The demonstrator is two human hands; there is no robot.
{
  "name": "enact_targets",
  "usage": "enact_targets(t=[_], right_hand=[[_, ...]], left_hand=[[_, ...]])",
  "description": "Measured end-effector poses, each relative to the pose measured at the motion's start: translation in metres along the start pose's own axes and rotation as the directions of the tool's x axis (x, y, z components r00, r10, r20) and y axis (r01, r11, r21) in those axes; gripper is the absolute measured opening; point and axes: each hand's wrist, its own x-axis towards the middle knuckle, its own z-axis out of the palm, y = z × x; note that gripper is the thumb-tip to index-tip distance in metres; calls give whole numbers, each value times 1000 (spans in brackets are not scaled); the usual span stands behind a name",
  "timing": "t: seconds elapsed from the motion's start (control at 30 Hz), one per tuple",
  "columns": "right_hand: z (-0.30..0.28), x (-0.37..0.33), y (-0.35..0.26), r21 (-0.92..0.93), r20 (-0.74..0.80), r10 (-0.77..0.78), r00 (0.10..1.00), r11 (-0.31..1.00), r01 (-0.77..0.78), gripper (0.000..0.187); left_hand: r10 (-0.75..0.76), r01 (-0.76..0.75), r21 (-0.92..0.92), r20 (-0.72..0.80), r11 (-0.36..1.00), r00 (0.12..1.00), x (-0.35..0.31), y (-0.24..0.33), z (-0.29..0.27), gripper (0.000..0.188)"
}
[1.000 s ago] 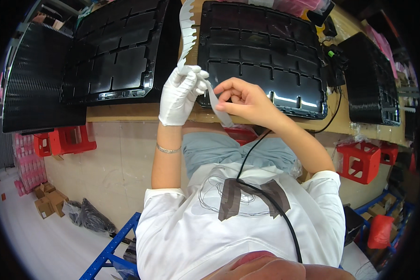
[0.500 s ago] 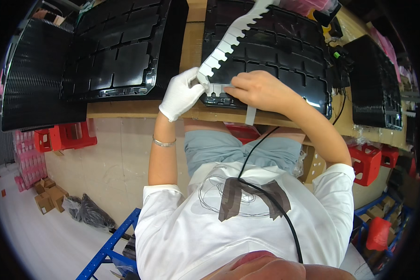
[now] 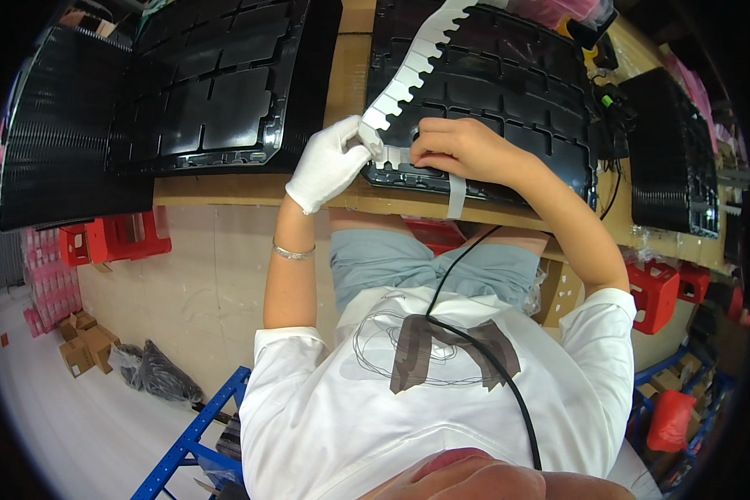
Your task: Applying foam inserts to plastic trays and stacking them as part of a manufacturing workflow.
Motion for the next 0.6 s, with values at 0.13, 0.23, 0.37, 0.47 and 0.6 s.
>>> enact_targets(t=[0.13,0.23,0.37,0.47,0.6], right_hand=[[2,3,-2,5,-34,3,999,1000,-3,8],[0,10,-5,-30,51,78,996,997,-76,10],[17,22,-11,-47,-141,335,931,938,-345,17],[13,17,-11,103,-204,453,868,891,-441,22],[2,6,-14,541,18,608,794,662,-519,25]], left_hand=[[-2,2,40,3,999,1000,-2,-1,-1,18],[5,-5,-6,-14,1000,1000,-2,2,3,11],[35,-41,-163,-38,986,999,-6,-7,1,3],[0,-13,-157,-84,987,996,-12,11,6,10],[-81,12,-268,-248,963,965,-19,26,19,13]])
